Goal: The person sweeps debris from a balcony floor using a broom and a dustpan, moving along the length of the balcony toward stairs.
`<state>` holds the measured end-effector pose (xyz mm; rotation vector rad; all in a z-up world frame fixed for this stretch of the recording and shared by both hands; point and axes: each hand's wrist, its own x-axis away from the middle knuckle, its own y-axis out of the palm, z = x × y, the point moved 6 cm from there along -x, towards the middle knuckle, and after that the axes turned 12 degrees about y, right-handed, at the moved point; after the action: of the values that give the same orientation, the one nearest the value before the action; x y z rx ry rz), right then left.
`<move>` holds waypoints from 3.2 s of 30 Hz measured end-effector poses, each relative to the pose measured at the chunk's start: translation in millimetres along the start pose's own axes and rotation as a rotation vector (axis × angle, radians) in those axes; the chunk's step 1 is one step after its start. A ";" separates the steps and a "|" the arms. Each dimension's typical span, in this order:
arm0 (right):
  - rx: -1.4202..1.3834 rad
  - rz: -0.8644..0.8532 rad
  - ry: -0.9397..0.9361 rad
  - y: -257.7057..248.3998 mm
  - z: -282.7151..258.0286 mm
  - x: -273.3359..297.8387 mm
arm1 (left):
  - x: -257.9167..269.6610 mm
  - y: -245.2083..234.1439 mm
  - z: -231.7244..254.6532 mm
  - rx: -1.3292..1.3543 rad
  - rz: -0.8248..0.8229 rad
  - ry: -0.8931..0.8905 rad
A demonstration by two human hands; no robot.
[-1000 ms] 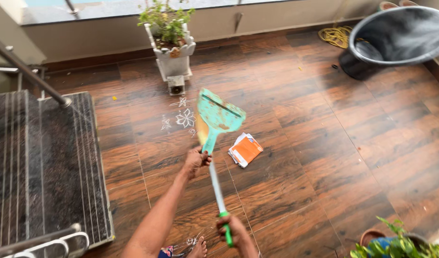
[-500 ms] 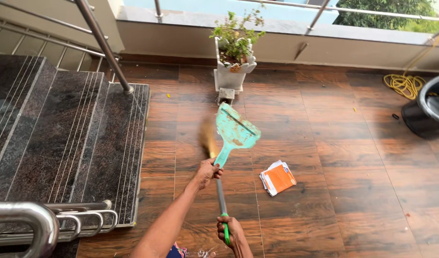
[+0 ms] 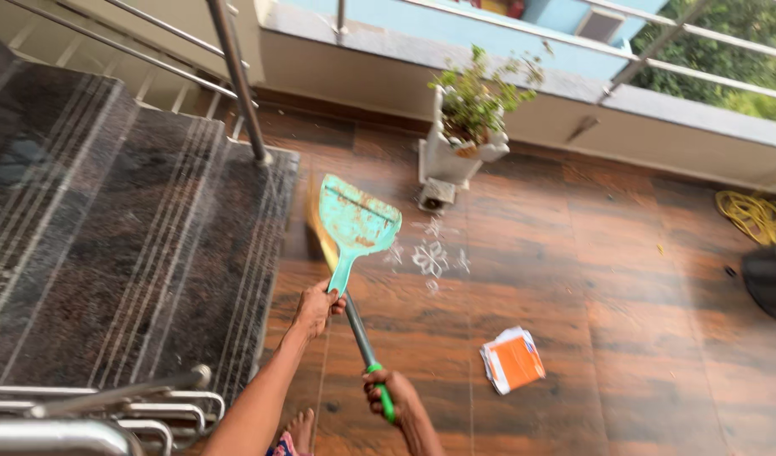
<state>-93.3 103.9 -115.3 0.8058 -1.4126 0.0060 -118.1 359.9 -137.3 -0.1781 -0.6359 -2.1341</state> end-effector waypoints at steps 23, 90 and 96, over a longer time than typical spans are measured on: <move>0.396 -0.007 -0.122 157.6 -327.3 -160.9 | -86.7 -167.8 52.8 0.019 0.327 0.013; -0.703 -0.589 -0.129 3.9 -104.0 -59.5 | 0.3 -57.4 40.2 -0.120 0.100 -0.037; -0.902 -0.487 -0.233 -159.6 -82.0 52.5 | 36.9 -21.9 -15.4 -0.130 0.055 -0.068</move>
<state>61.4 2.8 -143.5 0.3640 -1.2116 -1.0529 -156.1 336.4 -146.0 -0.3374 -0.5252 -2.1249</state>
